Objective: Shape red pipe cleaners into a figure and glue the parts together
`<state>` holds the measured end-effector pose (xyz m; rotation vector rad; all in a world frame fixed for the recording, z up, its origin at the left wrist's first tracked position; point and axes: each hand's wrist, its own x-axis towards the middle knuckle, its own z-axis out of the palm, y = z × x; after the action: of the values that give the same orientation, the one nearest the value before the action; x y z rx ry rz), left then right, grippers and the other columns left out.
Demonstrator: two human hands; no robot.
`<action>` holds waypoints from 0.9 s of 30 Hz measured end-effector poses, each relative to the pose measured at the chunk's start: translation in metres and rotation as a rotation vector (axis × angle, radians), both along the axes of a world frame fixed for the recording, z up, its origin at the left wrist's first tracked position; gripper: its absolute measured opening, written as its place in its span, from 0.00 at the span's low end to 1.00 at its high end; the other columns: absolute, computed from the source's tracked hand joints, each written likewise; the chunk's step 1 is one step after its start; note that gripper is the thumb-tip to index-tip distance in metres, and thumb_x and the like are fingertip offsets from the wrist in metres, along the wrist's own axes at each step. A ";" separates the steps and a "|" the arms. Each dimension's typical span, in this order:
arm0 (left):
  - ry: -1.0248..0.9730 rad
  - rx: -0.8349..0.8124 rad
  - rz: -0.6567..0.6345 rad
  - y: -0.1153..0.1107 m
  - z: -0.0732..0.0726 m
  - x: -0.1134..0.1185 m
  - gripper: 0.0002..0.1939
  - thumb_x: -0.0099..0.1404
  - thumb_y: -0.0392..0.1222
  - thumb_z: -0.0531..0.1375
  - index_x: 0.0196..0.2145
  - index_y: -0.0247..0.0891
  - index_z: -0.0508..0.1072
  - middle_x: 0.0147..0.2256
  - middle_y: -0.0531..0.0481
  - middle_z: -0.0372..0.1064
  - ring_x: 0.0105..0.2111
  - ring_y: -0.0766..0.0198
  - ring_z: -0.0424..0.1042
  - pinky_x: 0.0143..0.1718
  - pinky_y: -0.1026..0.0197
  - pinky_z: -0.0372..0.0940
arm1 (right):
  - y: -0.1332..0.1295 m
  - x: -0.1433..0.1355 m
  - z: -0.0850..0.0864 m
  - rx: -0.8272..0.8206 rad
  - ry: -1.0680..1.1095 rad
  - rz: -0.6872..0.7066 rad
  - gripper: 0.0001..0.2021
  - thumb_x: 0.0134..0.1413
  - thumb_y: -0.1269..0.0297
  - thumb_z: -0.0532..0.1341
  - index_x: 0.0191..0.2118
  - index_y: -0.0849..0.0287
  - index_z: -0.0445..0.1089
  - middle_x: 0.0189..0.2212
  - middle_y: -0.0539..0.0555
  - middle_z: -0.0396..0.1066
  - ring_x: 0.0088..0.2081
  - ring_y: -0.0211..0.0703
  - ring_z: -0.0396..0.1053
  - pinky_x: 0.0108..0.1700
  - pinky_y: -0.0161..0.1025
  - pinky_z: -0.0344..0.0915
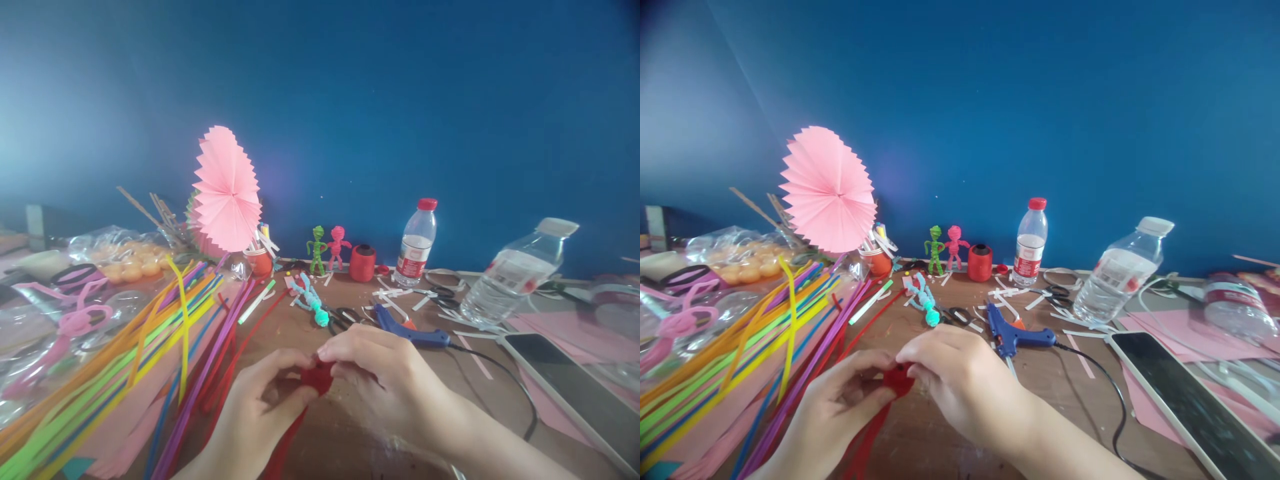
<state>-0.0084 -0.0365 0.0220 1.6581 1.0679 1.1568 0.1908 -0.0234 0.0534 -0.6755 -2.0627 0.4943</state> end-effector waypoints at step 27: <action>-0.062 0.195 0.045 -0.001 0.006 -0.001 0.15 0.54 0.25 0.63 0.33 0.45 0.76 0.36 0.54 0.78 0.36 0.65 0.78 0.37 0.72 0.71 | -0.001 -0.006 -0.011 -0.164 0.198 -0.041 0.12 0.52 0.79 0.60 0.39 0.57 0.72 0.32 0.52 0.76 0.33 0.39 0.73 0.36 0.35 0.70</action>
<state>-0.0090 -0.0375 0.0275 1.7423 0.9827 1.3697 0.1849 -0.0240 0.0423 -0.7331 -1.8330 0.6850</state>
